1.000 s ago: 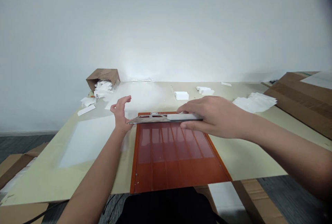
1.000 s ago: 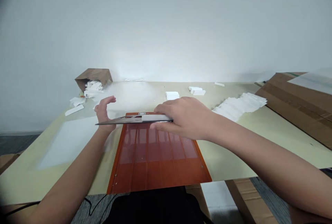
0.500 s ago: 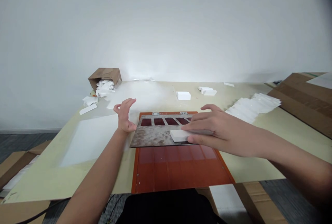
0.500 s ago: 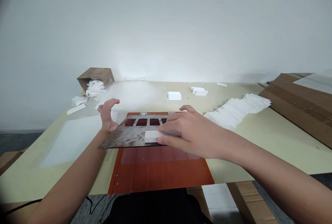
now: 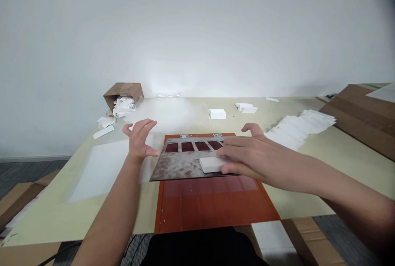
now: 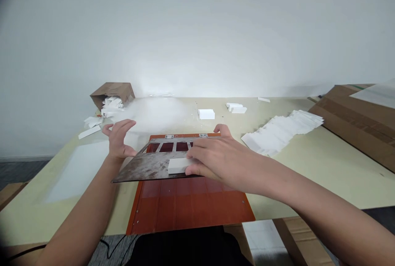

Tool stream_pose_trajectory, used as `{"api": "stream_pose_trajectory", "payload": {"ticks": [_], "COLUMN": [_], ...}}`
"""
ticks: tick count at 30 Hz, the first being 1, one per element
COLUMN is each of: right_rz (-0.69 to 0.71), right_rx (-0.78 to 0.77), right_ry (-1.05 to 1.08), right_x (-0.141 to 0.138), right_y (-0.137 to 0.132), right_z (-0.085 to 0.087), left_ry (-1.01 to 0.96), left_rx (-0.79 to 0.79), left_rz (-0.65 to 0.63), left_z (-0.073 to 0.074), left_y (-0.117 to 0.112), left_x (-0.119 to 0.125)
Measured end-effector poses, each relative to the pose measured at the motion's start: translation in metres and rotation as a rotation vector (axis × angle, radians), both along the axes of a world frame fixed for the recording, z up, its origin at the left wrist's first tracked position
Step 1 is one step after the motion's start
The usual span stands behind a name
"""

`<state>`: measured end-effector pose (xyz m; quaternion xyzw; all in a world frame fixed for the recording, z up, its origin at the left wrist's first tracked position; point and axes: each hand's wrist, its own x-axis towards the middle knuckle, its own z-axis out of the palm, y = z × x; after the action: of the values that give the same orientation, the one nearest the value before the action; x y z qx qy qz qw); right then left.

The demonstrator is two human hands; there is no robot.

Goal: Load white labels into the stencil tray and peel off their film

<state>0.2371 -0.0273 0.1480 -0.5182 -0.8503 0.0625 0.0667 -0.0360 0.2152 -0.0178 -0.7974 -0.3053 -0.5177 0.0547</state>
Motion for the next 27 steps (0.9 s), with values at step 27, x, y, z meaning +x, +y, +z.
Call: {"api": "stream_pose_trajectory", "payload": {"ticks": [27], "right_rz": [-0.093], "right_rx": [0.545], "right_ry": [-0.215], "right_x": [-0.038], "right_y": [-0.061], "right_z": [-0.161], "left_ry": [-0.135], "left_rx": [-0.202], "left_rz": [0.154], "left_z": [0.003], "left_y": [-0.011], "left_x": [0.016]}}
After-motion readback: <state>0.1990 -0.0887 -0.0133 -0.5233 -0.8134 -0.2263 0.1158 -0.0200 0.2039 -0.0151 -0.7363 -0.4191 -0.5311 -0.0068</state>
